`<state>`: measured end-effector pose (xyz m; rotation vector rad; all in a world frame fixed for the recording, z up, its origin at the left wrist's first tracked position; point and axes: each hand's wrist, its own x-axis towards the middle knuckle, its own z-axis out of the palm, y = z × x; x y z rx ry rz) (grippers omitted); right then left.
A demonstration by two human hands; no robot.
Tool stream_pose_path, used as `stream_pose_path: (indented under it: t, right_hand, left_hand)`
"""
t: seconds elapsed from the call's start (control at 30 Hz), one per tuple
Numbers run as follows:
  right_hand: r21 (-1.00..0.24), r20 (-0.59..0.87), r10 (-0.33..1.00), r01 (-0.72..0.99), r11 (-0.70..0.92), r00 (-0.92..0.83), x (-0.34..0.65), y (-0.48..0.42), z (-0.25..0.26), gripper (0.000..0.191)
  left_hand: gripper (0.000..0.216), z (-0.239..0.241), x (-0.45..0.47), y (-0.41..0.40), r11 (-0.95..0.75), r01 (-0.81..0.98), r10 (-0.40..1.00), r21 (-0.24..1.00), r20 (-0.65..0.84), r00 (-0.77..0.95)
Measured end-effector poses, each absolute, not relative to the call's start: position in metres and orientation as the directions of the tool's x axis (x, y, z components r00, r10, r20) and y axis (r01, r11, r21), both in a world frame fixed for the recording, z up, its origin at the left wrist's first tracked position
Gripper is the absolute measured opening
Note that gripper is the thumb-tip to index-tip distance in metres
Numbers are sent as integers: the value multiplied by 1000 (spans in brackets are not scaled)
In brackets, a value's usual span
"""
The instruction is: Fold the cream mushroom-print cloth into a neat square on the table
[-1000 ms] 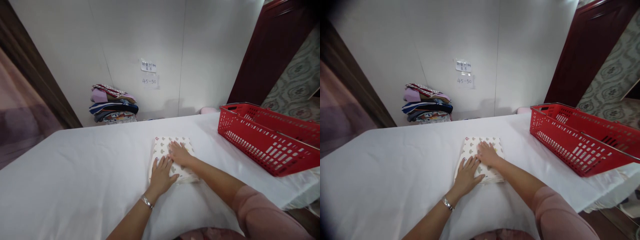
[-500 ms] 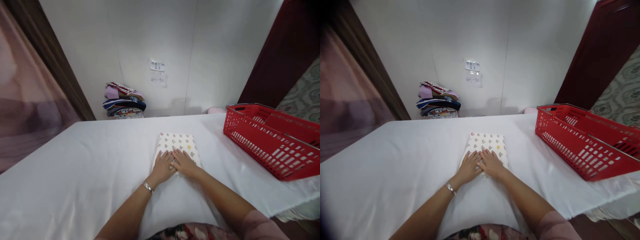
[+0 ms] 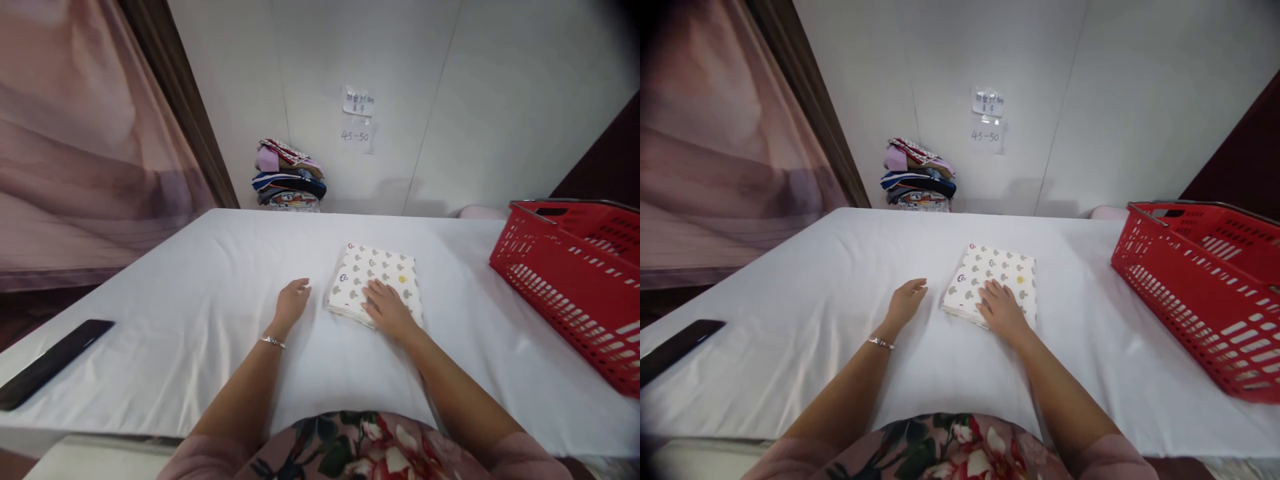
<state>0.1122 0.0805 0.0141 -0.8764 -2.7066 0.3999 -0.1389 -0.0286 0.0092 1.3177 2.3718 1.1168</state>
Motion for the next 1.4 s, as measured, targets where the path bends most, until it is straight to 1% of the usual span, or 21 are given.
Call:
stream_pose_path:
  t: [0.07, 0.13, 0.2, 0.27, 0.4, 0.5, 0.63, 0.7, 0.8, 0.9, 1.0, 1.03, 1.1, 1.13, 1.17, 1.23, 1.3, 1.33, 1.4]
  right_hand:
    - [-373, 262, 551, 444, 815, -792, 116, 76, 16, 41]
    - [-402, 327, 515, 377, 835, -793, 120, 70, 18, 37]
    - [-422, 352, 502, 345, 838, -790, 122, 66, 20, 35]
    - [-420, 352, 498, 342, 841, -792, 123, 63, 21, 32]
    - [-369, 302, 497, 381, 848, -813, 120, 62, 21, 29]
    - [-355, 268, 496, 394, 848, -826, 118, 60, 20, 28]
    - [-348, 262, 498, 401, 848, -826, 117, 59, 18, 29]
    - [-345, 269, 496, 399, 850, -825, 117, 58, 17, 28]
    - [-352, 289, 493, 388, 852, -821, 114, 56, 16, 25]
    - [-379, 301, 501, 380, 844, -812, 114, 53, 20, 26]
    - [-409, 317, 543, 404, 818, -777, 125, 59, 26, 32]
    - [-407, 344, 580, 439, 801, -738, 132, 64, 27, 33]
    - [-395, 406, 691, 567, 723, -598, 150, 79, 26, 31]
    - [-399, 420, 753, 642, 655, -507, 159, 87, 24, 31]
    - [-415, 395, 814, 708, 572, -426, 167, 96, 21, 36]
    - [-477, 245, 913, 779, 407, -327, 179, 110, 13, 53]
    - [-542, 71, 955, 792, 281, -289, 182, 119, 4, 65]
    - [-569, 17, 960, 786, 240, -281, 181, 122, 0, 68]
    - [-609, -10, 963, 766, 207, -268, 178, 127, -4, 71]
  left_hand:
    - [26, 11, -131, -29, 202, 616, 831, 762, 200, -519]
    - [21, 14, -121, -29, 69, 619, 888, 783, 234, -395]
    - [20, 16, -111, -28, -20, 609, 931, 793, 236, -277]
    - [21, 16, -105, -29, -53, 601, 950, 797, 225, -215]
    - [18, 13, -103, -30, -37, 619, 955, 784, 210, -210]
    - [18, 9, -106, -29, -14, 634, 953, 773, 202, -226]
    - [22, 6, -112, -27, 24, 623, 967, 782, 139, -212]
    - [20, 6, -113, -26, 30, 612, 969, 790, 127, -212]
    - [17, 8, -110, -23, 82, 589, 944, 804, 126, -304]
    - [34, 11, -105, -15, 200, 562, 893, 803, 87, -442]
    - [47, 14, -102, -5, 270, 571, 883, 775, 37, -468]
    - [48, 15, -101, -2, 282, 587, 885, 759, 30, -465]
    - [47, 16, -101, 4, 305, 619, 890, 723, 14, -455]
    - [46, 17, -100, 7, 316, 630, 894, 709, 0, -449]
    - [46, 18, -100, 9, 327, 636, 897, 699, -17, -442]
    - [46, 20, -100, 12, 341, 640, 901, 689, -44, -432]
    - [46, 21, -102, 14, 346, 641, 899, 685, -48, -435]
    - [46, 22, -102, 15, 350, 637, 897, 687, -50, -439]
    - [46, 23, -103, 16, 370, 610, 889, 700, -76, -452]
